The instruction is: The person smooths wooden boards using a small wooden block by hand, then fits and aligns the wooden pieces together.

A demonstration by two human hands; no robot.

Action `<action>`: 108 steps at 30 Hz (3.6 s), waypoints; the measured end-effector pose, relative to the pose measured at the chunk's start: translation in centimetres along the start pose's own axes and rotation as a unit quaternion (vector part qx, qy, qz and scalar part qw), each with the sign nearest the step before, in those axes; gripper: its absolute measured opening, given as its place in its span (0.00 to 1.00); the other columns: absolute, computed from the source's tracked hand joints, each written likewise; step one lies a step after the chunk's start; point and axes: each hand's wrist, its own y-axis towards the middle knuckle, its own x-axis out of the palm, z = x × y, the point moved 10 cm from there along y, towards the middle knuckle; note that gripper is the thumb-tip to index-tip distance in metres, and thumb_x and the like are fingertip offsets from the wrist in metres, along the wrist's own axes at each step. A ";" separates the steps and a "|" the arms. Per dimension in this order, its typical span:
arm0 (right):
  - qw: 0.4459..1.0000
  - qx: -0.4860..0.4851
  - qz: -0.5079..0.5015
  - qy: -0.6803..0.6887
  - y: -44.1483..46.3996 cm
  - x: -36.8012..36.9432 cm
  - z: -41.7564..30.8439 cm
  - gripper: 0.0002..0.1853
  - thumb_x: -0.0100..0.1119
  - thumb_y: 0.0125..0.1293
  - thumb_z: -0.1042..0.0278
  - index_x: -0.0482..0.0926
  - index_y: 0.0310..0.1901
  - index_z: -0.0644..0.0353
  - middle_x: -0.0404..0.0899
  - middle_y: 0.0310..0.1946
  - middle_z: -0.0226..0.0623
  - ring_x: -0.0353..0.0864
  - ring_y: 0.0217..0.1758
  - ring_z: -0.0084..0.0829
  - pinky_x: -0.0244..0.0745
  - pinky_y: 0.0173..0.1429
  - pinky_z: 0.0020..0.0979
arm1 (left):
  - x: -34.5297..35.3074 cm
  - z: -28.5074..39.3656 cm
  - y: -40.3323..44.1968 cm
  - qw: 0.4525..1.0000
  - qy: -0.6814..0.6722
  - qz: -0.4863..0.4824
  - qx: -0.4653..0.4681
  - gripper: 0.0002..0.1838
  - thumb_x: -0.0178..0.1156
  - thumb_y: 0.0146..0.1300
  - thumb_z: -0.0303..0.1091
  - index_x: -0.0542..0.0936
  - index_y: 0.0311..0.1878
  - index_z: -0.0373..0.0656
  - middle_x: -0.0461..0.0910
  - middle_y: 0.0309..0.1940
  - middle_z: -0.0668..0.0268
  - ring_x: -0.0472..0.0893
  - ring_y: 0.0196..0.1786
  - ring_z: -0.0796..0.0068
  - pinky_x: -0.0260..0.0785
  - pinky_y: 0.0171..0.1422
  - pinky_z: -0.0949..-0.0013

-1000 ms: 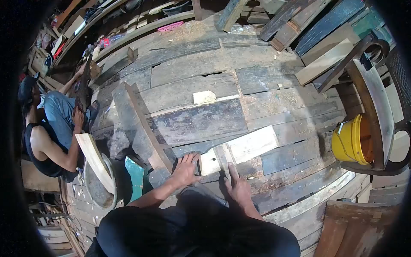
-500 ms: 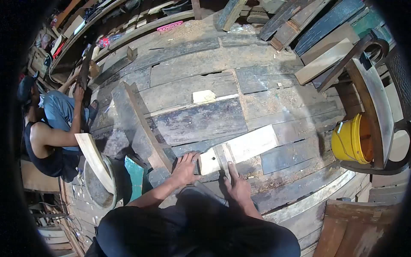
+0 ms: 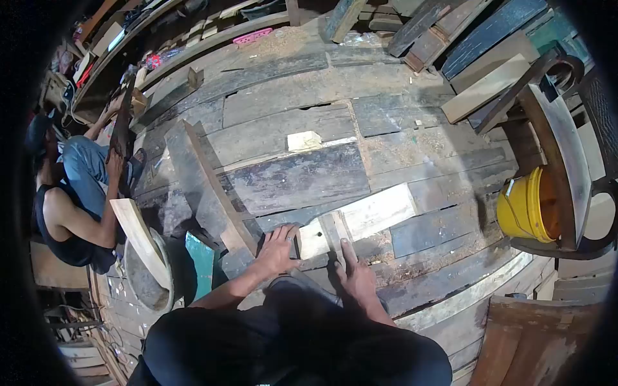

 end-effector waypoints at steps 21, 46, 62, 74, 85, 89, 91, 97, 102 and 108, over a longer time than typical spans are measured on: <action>0.995 0.017 -0.093 -0.045 -1.6 1.7 -1.6 0.41 0.63 0.75 0.45 0.58 0.86 0.30 0.83 0.43 0.63 0.86 0.47 0.65 0.84 0.51 0.57 | -0.2 0.4 0.1 1.000 0.005 -0.010 0.002 0.60 0.83 0.52 0.50 0.61 0.83 0.39 0.65 0.79 0.49 0.62 0.82 0.45 0.57 0.83 0.44; 0.994 -0.006 -0.046 -0.097 -0.7 -0.4 -0.6 0.40 0.64 0.74 0.49 0.61 0.85 0.31 0.84 0.43 0.61 0.88 0.44 0.64 0.84 0.50 0.58 | -0.3 0.3 0.0 1.000 0.019 -0.006 0.000 0.59 0.82 0.54 0.49 0.60 0.84 0.40 0.66 0.78 0.52 0.65 0.80 0.47 0.59 0.82 0.44; 0.994 0.065 0.082 -0.027 0.1 -3.1 1.9 0.44 0.68 0.73 0.54 0.58 0.86 0.44 0.86 0.40 0.70 0.86 0.39 0.71 0.81 0.44 0.60 | 0.1 0.1 0.0 1.000 -0.008 -0.019 -0.003 0.60 0.81 0.54 0.47 0.58 0.85 0.38 0.64 0.79 0.52 0.63 0.81 0.50 0.56 0.82 0.44; 0.995 0.018 0.096 -0.031 0.2 -4.0 1.7 0.43 0.67 0.73 0.56 0.60 0.86 0.38 0.85 0.39 0.71 0.87 0.43 0.70 0.83 0.47 0.59 | -0.1 0.2 -0.1 1.000 0.000 -0.008 -0.002 0.60 0.82 0.54 0.47 0.59 0.84 0.38 0.66 0.77 0.51 0.63 0.81 0.48 0.58 0.83 0.45; 0.996 0.071 0.060 -0.002 0.1 -3.4 1.6 0.42 0.66 0.74 0.54 0.59 0.86 0.41 0.86 0.41 0.71 0.87 0.44 0.70 0.83 0.49 0.60 | 0.0 0.2 -0.1 1.000 0.002 -0.022 -0.010 0.60 0.81 0.55 0.48 0.57 0.85 0.39 0.64 0.79 0.52 0.63 0.82 0.50 0.57 0.83 0.45; 0.995 0.084 0.046 -0.025 0.0 -2.2 2.1 0.42 0.65 0.76 0.51 0.57 0.87 0.40 0.86 0.44 0.71 0.87 0.46 0.70 0.83 0.50 0.60 | 0.1 0.2 0.0 0.999 0.012 -0.026 -0.014 0.60 0.81 0.55 0.48 0.58 0.85 0.39 0.64 0.79 0.52 0.64 0.81 0.49 0.58 0.82 0.46; 0.997 0.069 0.027 -0.023 -0.6 -1.5 1.1 0.42 0.64 0.76 0.50 0.56 0.87 0.39 0.86 0.46 0.70 0.87 0.47 0.70 0.83 0.51 0.60 | 0.0 0.2 -0.1 1.000 0.005 -0.024 -0.012 0.60 0.81 0.55 0.48 0.58 0.85 0.39 0.65 0.79 0.52 0.64 0.81 0.49 0.58 0.82 0.46; 0.987 0.003 -0.123 -0.102 -1.3 -0.1 -1.8 0.41 0.63 0.75 0.49 0.58 0.86 0.31 0.82 0.58 0.67 0.89 0.51 0.63 0.85 0.54 0.56 | -0.1 0.2 0.0 1.000 0.002 -0.006 -0.003 0.59 0.82 0.54 0.48 0.59 0.84 0.39 0.66 0.78 0.52 0.65 0.81 0.49 0.58 0.82 0.45; 0.987 -0.060 0.130 -0.073 2.2 -7.9 1.7 0.40 0.62 0.76 0.51 0.59 0.86 0.38 0.85 0.56 0.64 0.87 0.51 0.69 0.83 0.54 0.58 | -0.1 0.1 -0.1 1.000 -0.002 0.000 0.004 0.59 0.82 0.55 0.49 0.59 0.84 0.39 0.65 0.78 0.52 0.63 0.81 0.48 0.58 0.83 0.45; 0.985 0.127 0.117 -0.009 2.8 -8.1 5.7 0.42 0.63 0.77 0.50 0.56 0.87 0.43 0.87 0.48 0.67 0.86 0.52 0.71 0.82 0.55 0.57 | -0.1 0.2 0.0 1.000 -0.003 0.013 0.008 0.59 0.82 0.53 0.50 0.61 0.83 0.39 0.67 0.75 0.52 0.65 0.80 0.48 0.57 0.82 0.46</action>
